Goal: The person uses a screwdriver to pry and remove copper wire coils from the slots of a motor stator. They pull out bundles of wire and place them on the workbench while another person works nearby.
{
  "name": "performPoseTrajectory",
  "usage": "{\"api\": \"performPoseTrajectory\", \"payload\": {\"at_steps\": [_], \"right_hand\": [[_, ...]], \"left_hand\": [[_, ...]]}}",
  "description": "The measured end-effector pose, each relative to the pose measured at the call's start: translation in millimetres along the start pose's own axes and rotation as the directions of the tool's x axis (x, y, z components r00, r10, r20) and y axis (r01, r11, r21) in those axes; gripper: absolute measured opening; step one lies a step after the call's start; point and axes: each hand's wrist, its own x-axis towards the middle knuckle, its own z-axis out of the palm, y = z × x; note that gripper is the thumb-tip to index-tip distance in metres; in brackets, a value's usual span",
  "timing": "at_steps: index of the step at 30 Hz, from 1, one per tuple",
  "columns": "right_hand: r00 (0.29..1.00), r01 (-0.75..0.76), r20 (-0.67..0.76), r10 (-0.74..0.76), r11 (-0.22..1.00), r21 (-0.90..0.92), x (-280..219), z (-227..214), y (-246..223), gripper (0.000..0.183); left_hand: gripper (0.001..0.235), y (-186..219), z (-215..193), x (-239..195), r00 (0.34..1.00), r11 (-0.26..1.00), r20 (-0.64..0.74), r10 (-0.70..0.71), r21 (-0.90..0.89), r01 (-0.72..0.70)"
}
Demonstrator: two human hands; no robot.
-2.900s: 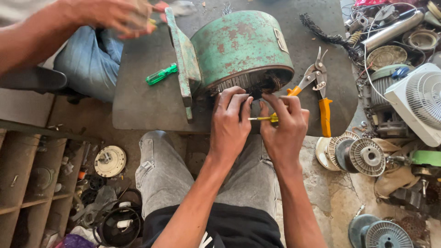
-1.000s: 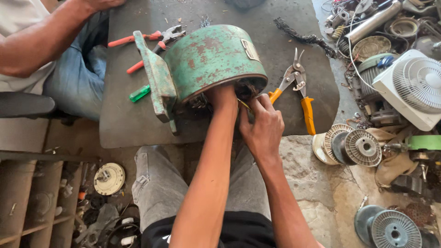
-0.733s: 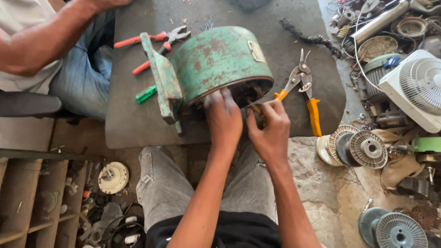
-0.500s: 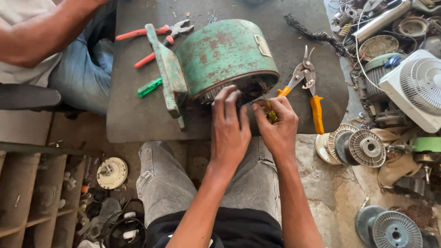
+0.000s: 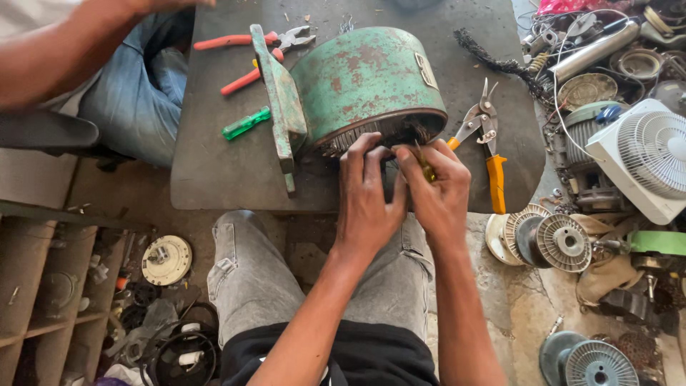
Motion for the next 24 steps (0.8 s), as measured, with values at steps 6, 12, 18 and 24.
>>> {"api": "performPoseTrajectory", "payload": {"at_steps": [6,12,18,24], "right_hand": [[0.957,0.232,-0.084,-0.277,0.908,-0.348,-12,32,-19,0.013],[0.984,-0.017,-0.177,-0.027,0.970,-0.242,-22,15,-14,0.016],[0.960,0.227,-0.055,-0.274,0.881,-0.415,-23,10,10,0.022],[0.954,0.268,-0.007,-0.301,0.858,-0.437,-16,13,22,0.034]], "left_hand": [[0.040,-3,-1,11,0.999,0.999,-0.039,0.021,-0.045,-0.023],[0.031,3,-6,20,0.996,0.997,-0.067,-0.056,-0.047,0.053],[0.019,2,-5,36,0.995,0.995,-0.033,-0.097,-0.016,0.096],[0.012,-9,2,41,0.993,0.977,-0.015,-0.113,0.177,0.114]]}}
